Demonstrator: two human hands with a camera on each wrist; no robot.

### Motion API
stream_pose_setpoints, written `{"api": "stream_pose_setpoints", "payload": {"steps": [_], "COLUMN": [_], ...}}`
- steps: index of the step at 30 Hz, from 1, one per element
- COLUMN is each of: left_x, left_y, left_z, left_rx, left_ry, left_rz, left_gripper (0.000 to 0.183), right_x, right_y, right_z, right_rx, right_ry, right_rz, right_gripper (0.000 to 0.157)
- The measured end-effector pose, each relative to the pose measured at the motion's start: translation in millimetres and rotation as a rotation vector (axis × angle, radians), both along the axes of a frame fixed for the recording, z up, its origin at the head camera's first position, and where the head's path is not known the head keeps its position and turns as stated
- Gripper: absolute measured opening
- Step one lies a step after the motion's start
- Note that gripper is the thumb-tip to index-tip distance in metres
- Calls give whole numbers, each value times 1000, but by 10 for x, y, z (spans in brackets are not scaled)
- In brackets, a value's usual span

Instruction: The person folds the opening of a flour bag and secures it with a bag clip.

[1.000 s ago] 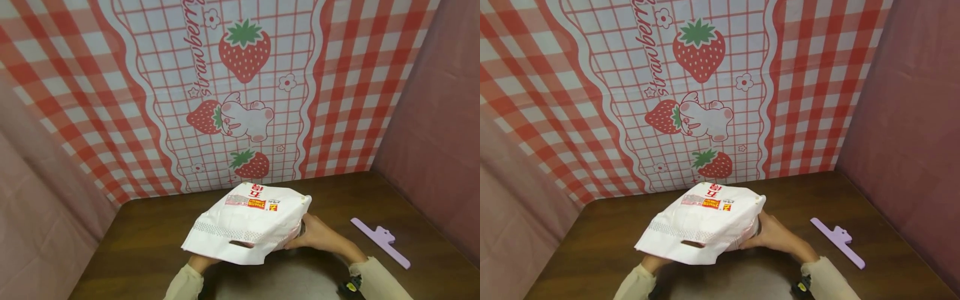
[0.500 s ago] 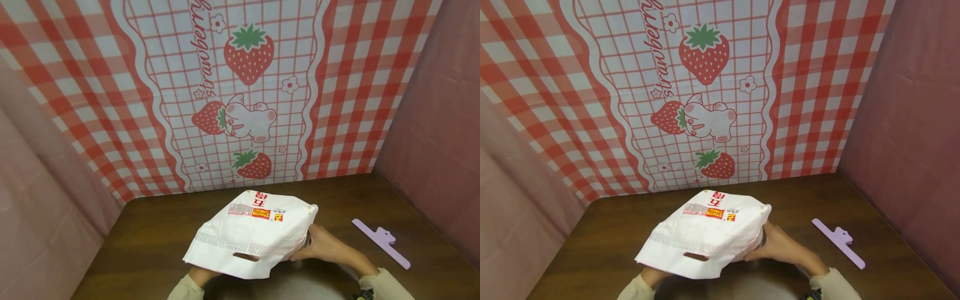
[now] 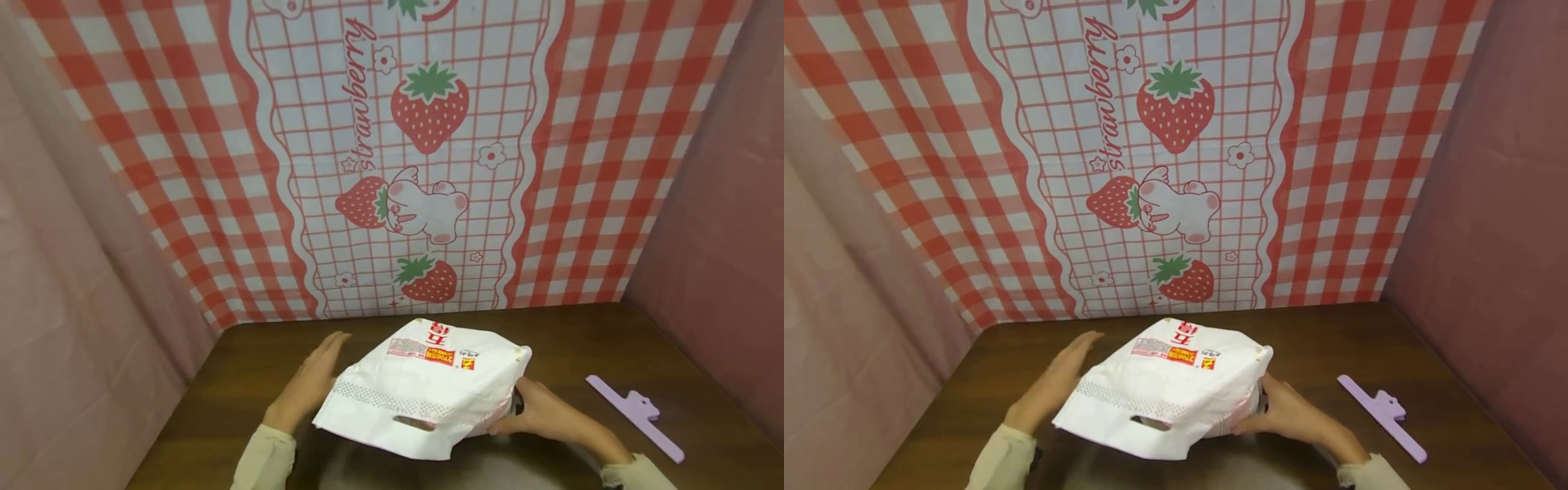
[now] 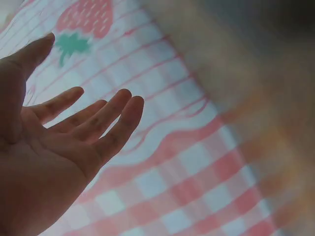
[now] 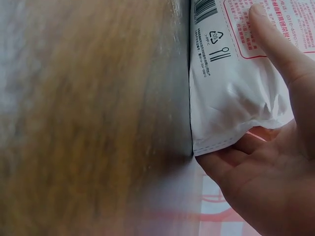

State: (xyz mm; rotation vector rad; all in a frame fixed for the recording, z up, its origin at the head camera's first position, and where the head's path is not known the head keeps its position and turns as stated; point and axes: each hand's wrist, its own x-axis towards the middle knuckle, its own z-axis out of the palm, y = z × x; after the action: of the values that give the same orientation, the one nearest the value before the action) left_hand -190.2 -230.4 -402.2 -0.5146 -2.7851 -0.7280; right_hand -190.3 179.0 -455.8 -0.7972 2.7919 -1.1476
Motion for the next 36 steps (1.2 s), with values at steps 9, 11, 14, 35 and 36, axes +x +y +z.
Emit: {"api": "stream_pose_setpoints", "payload": {"steps": [9, 11, 14, 35, 36], "left_x": [208, 306, 476, 1286, 1293], "left_y": [36, 116, 248, 878, 883], "left_z": [532, 646, 788, 874, 862], "left_rx": [-6, -22, -48, -435, -443], "left_ry": [244, 282, 340, 234, 222], "left_rz": [-12, -48, -124, -337, -331], "left_gripper": [55, 52, 48, 71, 70], "right_x": [-6, -14, -22, -15, -10], "right_y": [-10, -2, 5, -23, -16], "right_z": [24, 24, 24, 61, 62], "right_rx": [21, 30, 34, 31, 33], "right_ry": [27, 32, 36, 23, 22], "right_rz": [-30, -33, -26, -34, -38], "right_gripper": [75, 75, 76, 74, 74]}}
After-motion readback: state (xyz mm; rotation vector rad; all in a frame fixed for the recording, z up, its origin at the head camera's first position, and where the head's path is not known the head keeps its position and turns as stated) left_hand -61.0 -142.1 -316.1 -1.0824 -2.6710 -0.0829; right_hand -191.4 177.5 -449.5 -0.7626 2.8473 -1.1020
